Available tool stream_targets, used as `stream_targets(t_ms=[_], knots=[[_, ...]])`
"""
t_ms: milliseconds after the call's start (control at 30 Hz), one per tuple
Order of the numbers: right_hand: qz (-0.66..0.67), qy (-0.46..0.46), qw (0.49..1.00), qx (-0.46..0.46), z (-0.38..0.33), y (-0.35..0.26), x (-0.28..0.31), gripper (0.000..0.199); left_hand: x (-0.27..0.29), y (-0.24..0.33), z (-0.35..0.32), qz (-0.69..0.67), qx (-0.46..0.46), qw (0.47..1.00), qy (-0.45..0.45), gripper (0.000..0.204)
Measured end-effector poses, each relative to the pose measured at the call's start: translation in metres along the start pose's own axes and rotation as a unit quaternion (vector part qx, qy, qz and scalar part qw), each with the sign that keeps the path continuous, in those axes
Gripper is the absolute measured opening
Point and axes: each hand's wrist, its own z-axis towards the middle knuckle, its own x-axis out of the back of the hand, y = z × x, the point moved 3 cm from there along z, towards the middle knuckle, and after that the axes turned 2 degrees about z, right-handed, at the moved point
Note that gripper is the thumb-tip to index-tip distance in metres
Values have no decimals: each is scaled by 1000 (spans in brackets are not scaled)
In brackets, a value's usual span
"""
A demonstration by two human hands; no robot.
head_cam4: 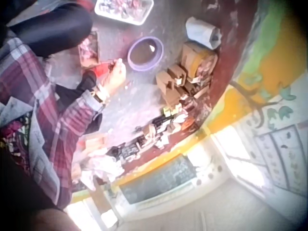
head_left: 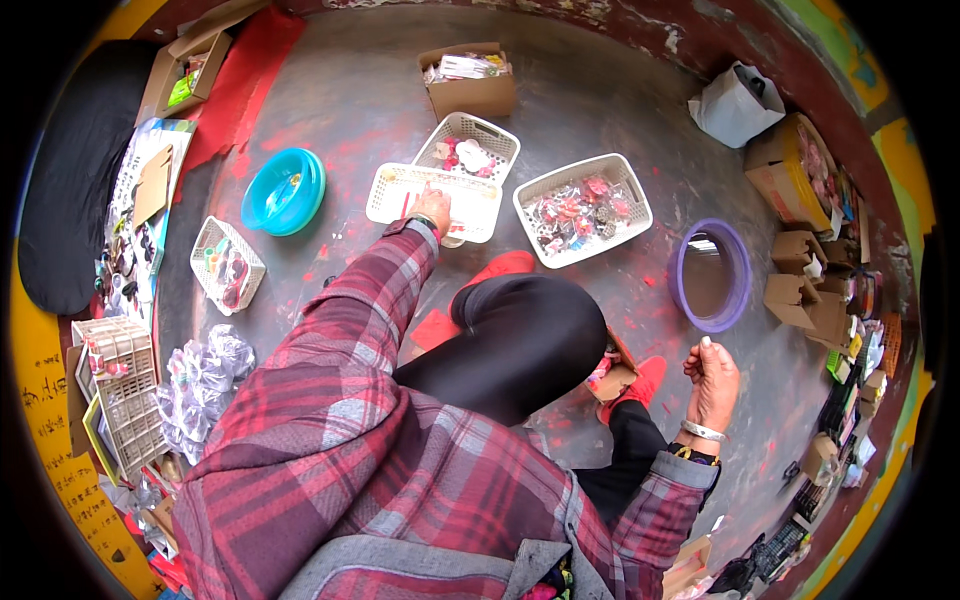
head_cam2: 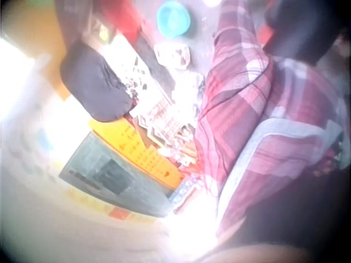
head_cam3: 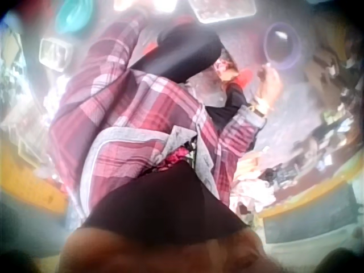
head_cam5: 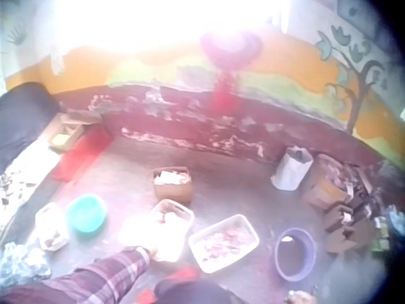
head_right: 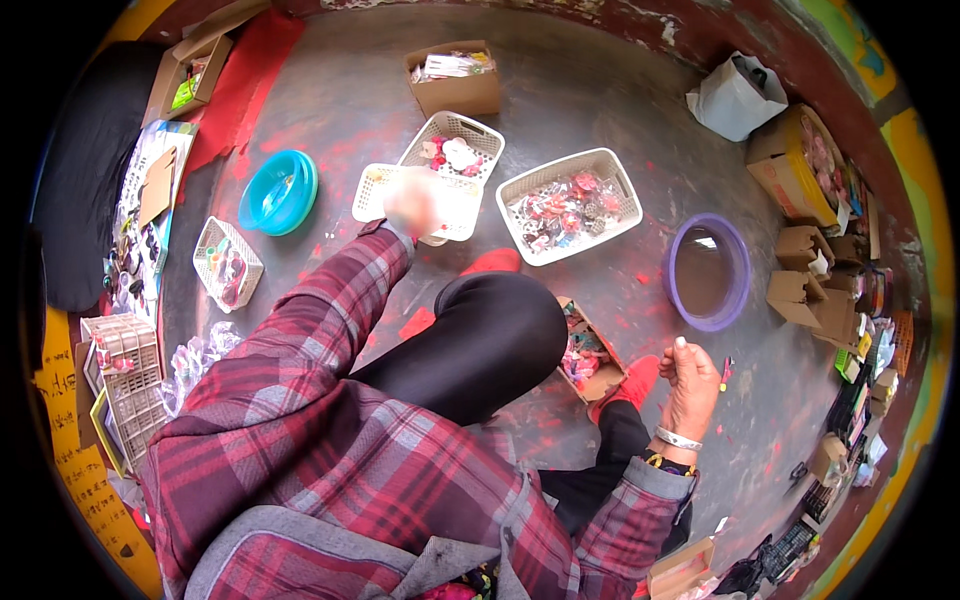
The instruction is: The person sits on the floor and wraps small decorative items, such as flowers and figurines, in clear plastic bags. They pick items from a white basket, seal the bags, and place the wrapped items into a cardboard box.
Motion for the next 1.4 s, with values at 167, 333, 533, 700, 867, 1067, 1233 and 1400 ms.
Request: stream_targets(t_ms=[167, 333, 533, 700, 867, 1067, 1233, 1400], knots=[[-7, 1, 1000, 4, -1, 1, -1, 23, 9, 11, 4, -9, 21, 1000, -19, 30], [-14, -6, 1000, 1, 0, 4, 2, 23, 34, 23, -7, 24, 13, 1000, 6, 31], [-30, -20, 999, 3, -3, 2, -3, 22, 5, 2, 8, -31, -4, 999, -19, 19], [-25, -43, 998, 23, -6, -2, -11, 23, -7, -28, 8, -148, -106, 975, 130, 21], [-27, -43, 998, 42, -15, -6, 3, 23, 70, 11, -22, -432, -160, 886, 53, 18], [-23, -58, 996, 60, -20, -12, 0, 24, 165, 41, -59, -478, -224, 849, 17, 18], [-16, -54, 996, 74, -24, -14, 7, 25, 178, 51, -73, -681, -39, 724, -98, 10], [-35, -67, 995, 69, -26, -13, 6, 26, 130, 27, -52, -599, 44, 798, -36, 14]])
